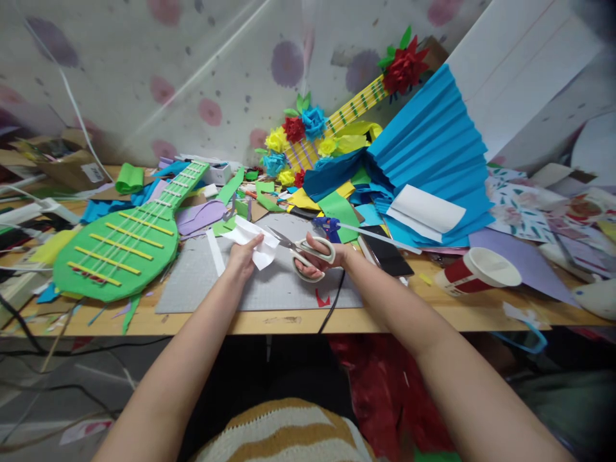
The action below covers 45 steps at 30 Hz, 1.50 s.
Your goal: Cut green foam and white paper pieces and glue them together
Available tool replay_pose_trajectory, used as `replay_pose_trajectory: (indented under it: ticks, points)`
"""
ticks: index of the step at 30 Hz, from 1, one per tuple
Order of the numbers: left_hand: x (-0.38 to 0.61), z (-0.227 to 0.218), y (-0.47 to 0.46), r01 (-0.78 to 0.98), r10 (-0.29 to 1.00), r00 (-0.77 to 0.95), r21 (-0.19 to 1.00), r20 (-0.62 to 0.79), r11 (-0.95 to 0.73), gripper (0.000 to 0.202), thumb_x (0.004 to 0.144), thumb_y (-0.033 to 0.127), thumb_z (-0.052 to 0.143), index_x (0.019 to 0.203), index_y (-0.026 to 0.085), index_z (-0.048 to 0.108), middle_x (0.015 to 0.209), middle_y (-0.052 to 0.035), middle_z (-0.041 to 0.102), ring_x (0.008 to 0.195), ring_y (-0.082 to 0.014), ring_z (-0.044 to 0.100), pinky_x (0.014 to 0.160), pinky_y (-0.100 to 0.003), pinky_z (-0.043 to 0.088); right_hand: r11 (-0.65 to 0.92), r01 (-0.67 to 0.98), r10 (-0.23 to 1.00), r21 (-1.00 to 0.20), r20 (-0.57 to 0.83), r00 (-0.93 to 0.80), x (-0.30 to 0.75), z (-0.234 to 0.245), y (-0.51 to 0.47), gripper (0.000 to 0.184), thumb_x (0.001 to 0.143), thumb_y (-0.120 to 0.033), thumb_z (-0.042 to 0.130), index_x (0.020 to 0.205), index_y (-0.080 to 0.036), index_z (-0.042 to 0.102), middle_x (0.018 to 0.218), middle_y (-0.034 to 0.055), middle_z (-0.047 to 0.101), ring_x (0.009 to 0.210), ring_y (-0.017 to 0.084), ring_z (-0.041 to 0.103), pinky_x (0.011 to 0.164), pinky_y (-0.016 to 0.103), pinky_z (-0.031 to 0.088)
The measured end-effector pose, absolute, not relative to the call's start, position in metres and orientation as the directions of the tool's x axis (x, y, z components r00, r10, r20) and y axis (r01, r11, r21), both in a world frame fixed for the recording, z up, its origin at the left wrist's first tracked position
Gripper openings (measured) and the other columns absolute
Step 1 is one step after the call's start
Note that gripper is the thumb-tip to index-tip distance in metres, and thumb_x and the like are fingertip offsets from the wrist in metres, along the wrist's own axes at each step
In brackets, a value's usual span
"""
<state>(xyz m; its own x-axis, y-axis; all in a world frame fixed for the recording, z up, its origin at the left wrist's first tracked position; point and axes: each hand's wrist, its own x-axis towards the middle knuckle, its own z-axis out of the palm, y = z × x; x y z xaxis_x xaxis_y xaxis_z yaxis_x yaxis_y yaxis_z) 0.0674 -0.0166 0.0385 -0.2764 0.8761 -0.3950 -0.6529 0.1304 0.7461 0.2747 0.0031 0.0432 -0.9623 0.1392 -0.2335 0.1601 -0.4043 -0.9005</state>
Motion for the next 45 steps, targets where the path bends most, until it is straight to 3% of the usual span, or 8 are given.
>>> replay_pose_trajectory:
  ticks: [13,20,26,32,39,45]
  points:
    - [0.084,0.036,-0.022,-0.615,0.902,-0.257,0.779,-0.346,0.123,0.023,0.059,0.000,0.069,0.079,0.010,0.063,0.070,-0.0045,0.068,0.058,-0.0134,0.063,0.070,-0.029,0.053,-0.424,0.159,0.175,-0.892,-0.253,-0.952,0.276,0.047,0.007,0.077,0.068,-0.081,0.024,0.083,-0.011,0.050,0.059,-0.0006,0.046,0.049,0.009,0.044,0.041,0.021,0.035]
    - [0.085,0.035,-0.020,-0.635,0.884,-0.283,0.764,-0.372,0.117,0.028,0.057,-0.001,0.070,0.082,0.011,0.064,0.078,-0.0062,0.069,0.065,-0.0152,0.065,0.076,-0.031,0.052,-0.475,0.129,0.212,-0.871,-0.255,-0.943,0.278,0.036,0.010,0.064,0.073,-0.075,0.034,0.079,-0.012,0.046,0.048,-0.0062,0.038,0.037,0.004,0.030,0.033,0.016,0.025]
    - [0.086,0.032,-0.021,-0.625,0.878,-0.291,0.770,-0.380,0.126,0.025,0.058,-0.001,0.069,0.079,0.011,0.063,0.072,-0.0044,0.068,0.063,-0.0142,0.064,0.076,-0.032,0.053,-0.483,0.094,0.256,-0.871,-0.243,-0.936,0.281,0.034,0.007,0.056,0.080,-0.069,0.032,0.081,-0.014,0.043,0.049,-0.0074,0.034,0.036,0.003,0.028,0.033,0.013,0.022]
    - [0.088,0.031,-0.024,-0.626,0.889,-0.262,0.767,-0.376,0.139,0.023,0.059,-0.001,0.068,0.078,0.010,0.064,0.072,-0.0048,0.068,0.060,-0.0136,0.063,0.072,-0.030,0.053,-0.498,0.147,0.178,-0.855,-0.266,-0.948,0.279,0.035,0.008,0.068,0.070,-0.079,0.031,0.081,-0.013,0.046,0.050,-0.0047,0.040,0.039,0.005,0.033,0.034,0.017,0.026]
    - [0.096,0.029,-0.025,-0.589,0.904,-0.236,0.793,-0.355,0.158,0.027,0.054,0.001,0.072,0.078,0.010,0.064,0.072,-0.0060,0.068,0.060,-0.0157,0.064,0.069,-0.031,0.053,-0.487,0.175,0.173,-0.855,-0.291,-0.941,0.278,0.035,0.012,0.074,0.063,-0.084,0.034,0.080,-0.013,0.048,0.053,-0.0028,0.044,0.042,0.007,0.039,0.038,0.020,0.030]
    - [0.101,0.030,-0.026,-0.590,0.908,-0.253,0.797,-0.334,0.129,0.029,0.053,0.002,0.073,0.080,0.010,0.064,0.074,-0.0055,0.068,0.061,-0.0151,0.063,0.068,-0.029,0.052,-0.475,0.166,0.229,-0.864,-0.304,-0.925,0.273,0.038,0.010,0.075,0.068,-0.082,0.026,0.079,-0.012,0.048,0.051,-0.0027,0.043,0.042,0.008,0.039,0.038,0.021,0.029]
